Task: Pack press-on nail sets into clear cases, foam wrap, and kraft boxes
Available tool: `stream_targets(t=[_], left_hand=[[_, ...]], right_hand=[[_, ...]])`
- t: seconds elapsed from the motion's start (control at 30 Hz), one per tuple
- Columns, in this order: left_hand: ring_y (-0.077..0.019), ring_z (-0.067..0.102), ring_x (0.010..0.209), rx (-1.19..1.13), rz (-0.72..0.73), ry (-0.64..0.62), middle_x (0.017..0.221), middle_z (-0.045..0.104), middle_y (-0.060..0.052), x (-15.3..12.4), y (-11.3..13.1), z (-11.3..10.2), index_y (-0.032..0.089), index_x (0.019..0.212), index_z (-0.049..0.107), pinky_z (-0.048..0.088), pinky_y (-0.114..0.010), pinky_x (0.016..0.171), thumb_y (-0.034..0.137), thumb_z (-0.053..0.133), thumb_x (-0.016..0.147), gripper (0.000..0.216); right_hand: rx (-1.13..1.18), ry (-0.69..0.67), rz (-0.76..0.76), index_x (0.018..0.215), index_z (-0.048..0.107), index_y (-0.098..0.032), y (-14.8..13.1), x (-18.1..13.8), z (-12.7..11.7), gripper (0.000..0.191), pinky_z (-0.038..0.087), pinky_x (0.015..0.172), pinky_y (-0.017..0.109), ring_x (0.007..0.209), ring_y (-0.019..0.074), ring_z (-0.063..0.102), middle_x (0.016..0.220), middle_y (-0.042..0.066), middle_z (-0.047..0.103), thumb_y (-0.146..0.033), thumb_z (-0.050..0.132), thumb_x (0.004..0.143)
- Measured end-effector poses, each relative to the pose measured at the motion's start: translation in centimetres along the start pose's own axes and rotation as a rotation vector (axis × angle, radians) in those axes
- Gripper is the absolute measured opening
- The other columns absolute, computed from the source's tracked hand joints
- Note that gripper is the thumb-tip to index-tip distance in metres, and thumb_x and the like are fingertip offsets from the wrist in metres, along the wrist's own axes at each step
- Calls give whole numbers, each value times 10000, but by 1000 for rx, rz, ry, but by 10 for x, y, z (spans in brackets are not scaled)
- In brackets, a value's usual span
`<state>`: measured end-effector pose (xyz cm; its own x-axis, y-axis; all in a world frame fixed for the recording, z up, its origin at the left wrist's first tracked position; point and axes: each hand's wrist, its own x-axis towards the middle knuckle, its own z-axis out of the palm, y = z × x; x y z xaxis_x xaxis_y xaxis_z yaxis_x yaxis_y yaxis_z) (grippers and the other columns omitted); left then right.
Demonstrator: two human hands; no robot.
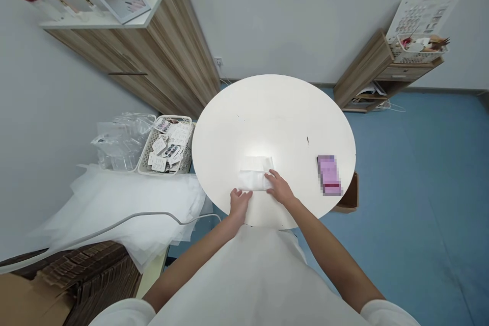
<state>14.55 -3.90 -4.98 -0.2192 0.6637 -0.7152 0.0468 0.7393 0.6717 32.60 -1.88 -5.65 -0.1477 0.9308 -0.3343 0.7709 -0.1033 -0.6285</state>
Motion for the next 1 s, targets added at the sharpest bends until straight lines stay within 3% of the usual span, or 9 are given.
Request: stream_targets(t=[0.1,0.17,0.33,0.43,0.57,0.8,1.0], left_hand=[[-189,512,1018,-152,-79,131,1288,316,-150,20,20,14,229,1269,182,474,-280,753,283,708,609,845],[-175,541,954,-199,-64,154,1232,373,-146,29,29,18,215,1237,245,480,-271,716,219,719,589,804],[-132,569,751,-127,122,-27,901,559,-71,27,34,17,160,937,497,465,-260,650,163,693,588,401],[-103,533,636,45,254,-103,712,549,-7,16,35,21,162,779,526,443,-237,602,183,671,588,241],[-82,484,555,305,380,-158,627,517,30,1,34,35,172,709,522,422,-221,562,194,631,601,155],[-124,508,631,647,526,-159,709,540,-5,-11,13,39,186,787,546,451,-276,631,156,561,655,136],[-197,486,878,725,628,-251,919,479,-69,-24,-1,34,195,1087,514,438,-327,763,160,522,673,415]], right_hand=[[18,-11,-6,1248,376,-281,0,0,-1,629,387,906,366,1172,235,397,1377,47,271,-117,595,682],[26,-13,-6,1243,380,-275,0,-1,-1,627,391,897,361,1167,234,399,1374,48,273,-113,596,678],[59,-4,-2,1220,396,-267,1,2,-1,610,414,848,342,1096,217,457,1364,48,276,-120,605,666],[83,-11,-5,1198,410,-265,1,4,-4,614,427,804,322,1042,202,490,1341,48,292,-120,625,641],[110,-33,-47,1166,423,-257,0,-1,-2,619,437,733,306,929,179,536,1288,54,335,-123,647,605],[142,-16,-83,1046,482,-241,-4,-14,16,461,434,653,284,787,149,547,1236,67,358,-92,593,625],[297,-82,-77,1136,437,-228,5,-16,14,637,443,741,324,835,149,527,1258,84,243,-184,692,554]])
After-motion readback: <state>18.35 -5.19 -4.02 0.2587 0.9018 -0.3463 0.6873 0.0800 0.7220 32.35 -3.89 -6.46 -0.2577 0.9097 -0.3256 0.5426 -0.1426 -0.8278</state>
